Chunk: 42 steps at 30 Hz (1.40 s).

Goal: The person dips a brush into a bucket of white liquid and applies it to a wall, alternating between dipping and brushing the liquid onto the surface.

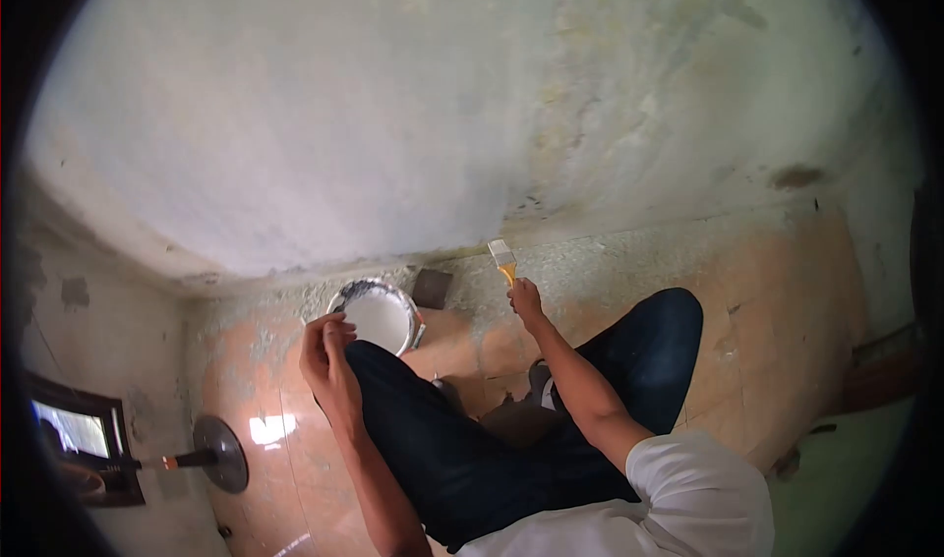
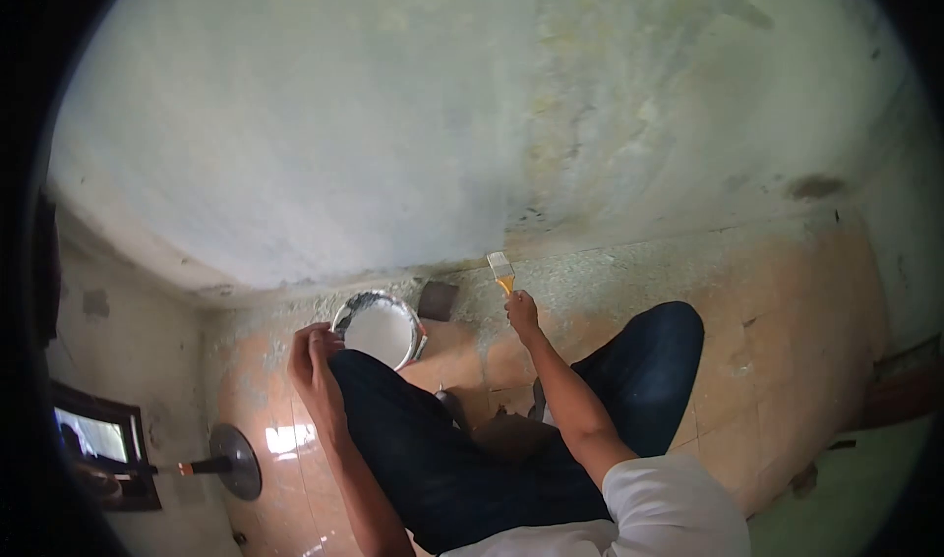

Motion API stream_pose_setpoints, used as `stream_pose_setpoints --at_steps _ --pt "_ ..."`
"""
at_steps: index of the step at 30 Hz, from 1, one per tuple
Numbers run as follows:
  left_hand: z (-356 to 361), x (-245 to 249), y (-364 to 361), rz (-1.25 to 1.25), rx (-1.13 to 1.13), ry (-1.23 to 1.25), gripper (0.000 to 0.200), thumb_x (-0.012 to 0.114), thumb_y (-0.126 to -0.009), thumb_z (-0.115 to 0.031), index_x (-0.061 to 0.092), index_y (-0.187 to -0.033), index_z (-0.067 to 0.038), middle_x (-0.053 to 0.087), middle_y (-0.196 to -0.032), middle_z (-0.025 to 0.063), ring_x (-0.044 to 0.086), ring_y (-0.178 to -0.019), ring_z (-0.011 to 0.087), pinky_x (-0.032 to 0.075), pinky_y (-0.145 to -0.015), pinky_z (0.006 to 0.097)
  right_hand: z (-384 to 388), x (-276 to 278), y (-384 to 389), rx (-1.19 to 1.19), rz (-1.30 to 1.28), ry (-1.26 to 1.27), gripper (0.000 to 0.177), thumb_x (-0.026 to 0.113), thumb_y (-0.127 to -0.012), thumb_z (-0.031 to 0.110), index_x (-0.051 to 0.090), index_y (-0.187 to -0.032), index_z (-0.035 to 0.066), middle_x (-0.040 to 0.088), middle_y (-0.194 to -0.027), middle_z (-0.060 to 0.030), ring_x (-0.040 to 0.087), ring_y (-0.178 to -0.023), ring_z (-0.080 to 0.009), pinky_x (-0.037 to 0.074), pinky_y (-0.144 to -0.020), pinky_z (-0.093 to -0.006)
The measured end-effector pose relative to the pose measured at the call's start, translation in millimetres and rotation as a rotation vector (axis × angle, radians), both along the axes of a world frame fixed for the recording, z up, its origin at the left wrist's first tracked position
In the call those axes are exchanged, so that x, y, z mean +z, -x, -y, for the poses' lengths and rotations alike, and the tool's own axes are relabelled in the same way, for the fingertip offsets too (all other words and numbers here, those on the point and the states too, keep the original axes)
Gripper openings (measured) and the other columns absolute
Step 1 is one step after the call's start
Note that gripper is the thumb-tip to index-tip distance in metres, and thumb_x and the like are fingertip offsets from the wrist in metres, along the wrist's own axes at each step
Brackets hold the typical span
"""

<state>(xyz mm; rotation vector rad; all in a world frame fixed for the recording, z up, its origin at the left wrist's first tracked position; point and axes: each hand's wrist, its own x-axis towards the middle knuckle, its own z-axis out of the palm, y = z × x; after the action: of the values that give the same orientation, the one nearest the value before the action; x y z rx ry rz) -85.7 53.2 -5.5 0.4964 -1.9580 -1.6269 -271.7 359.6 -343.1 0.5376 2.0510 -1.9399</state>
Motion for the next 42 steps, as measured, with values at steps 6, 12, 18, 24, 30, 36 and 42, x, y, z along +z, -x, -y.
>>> stream_pose_setpoints --at_steps 6,12,18,24,30,36,42 --pt "-70 61 82 -0.102 -0.331 0.093 0.025 0.06 -0.113 -0.015 0.074 -0.117 0.005 0.078 -0.099 0.0114 0.074 -0.094 0.0173 0.056 -0.089 0.0325 -39 16 61 -0.136 -0.355 -0.339 0.028 0.062 -0.111 0.029 0.07 -0.115 0.003 0.066 -0.078 -0.0037 0.062 -0.06 -0.0131 0.049 -0.052 -0.0326" --pt "-90 -63 167 0.11 -0.399 0.28 0.02 0.064 -0.108 -0.013 0.076 -0.119 -0.002 0.082 -0.095 0.0144 0.079 -0.086 0.0232 0.06 -0.079 0.0371 -49 -26 121 -0.167 -0.268 -0.234 0.033 0.066 -0.11 0.033 0.072 -0.11 0.0 0.067 -0.074 -0.0043 0.061 -0.055 -0.0161 0.048 -0.05 -0.035" --pt "-111 -74 204 0.072 -0.286 0.161 0.021 0.063 -0.106 -0.013 0.077 -0.116 -0.001 0.083 -0.096 0.0153 0.081 -0.088 0.0271 0.061 -0.079 0.0386 -31 45 163 -0.12 -0.331 -0.134 0.031 0.062 -0.113 0.031 0.072 -0.106 0.002 0.061 -0.071 -0.0005 0.054 -0.053 -0.0112 0.042 -0.048 -0.0309" --pt "-118 -78 212 0.111 -0.247 0.13 0.026 0.061 -0.108 -0.016 0.076 -0.116 0.002 0.082 -0.095 0.0165 0.079 -0.083 0.0235 0.061 -0.078 0.0371 -15 205 99 -0.152 -0.481 0.08 0.027 0.057 -0.117 0.027 0.069 -0.117 0.003 0.049 -0.073 0.0061 0.044 -0.061 -0.0037 0.034 -0.053 -0.0262" --pt "-126 -70 205 0.188 -0.241 0.155 0.024 0.063 -0.106 -0.019 0.077 -0.113 -0.002 0.083 -0.097 0.0153 0.08 -0.086 0.0274 0.061 -0.08 0.0398 -4 136 121 -0.177 -0.57 0.147 0.029 0.054 -0.119 0.029 0.069 -0.116 0.004 0.044 -0.072 0.0067 0.038 -0.062 -0.0017 0.03 -0.054 -0.0238" --pt "-117 -75 219 0.195 -0.267 0.083 0.024 0.062 -0.107 -0.018 0.077 -0.113 0.0 0.083 -0.096 0.0154 0.08 -0.086 0.0259 0.061 -0.081 0.0378 -16 -113 143 -0.27 -0.298 -0.084 0.033 0.062 -0.113 0.035 0.069 -0.102 0.006 0.054 -0.069 0.0022 0.051 -0.056 -0.0092 0.039 -0.049 -0.0289" --pt "-109 -80 232 0.164 -0.244 -0.033 0.026 0.062 -0.109 -0.018 0.077 -0.114 0.002 0.082 -0.095 0.0158 0.08 -0.086 0.0237 0.06 -0.08 0.0364 -24 -75 121 -0.195 0.111 -0.216 0.04 0.061 -0.111 0.03 0.069 -0.091 -0.003 0.066 -0.077 -0.0102 0.062 -0.066 -0.0189 0.046 -0.061 -0.0389"
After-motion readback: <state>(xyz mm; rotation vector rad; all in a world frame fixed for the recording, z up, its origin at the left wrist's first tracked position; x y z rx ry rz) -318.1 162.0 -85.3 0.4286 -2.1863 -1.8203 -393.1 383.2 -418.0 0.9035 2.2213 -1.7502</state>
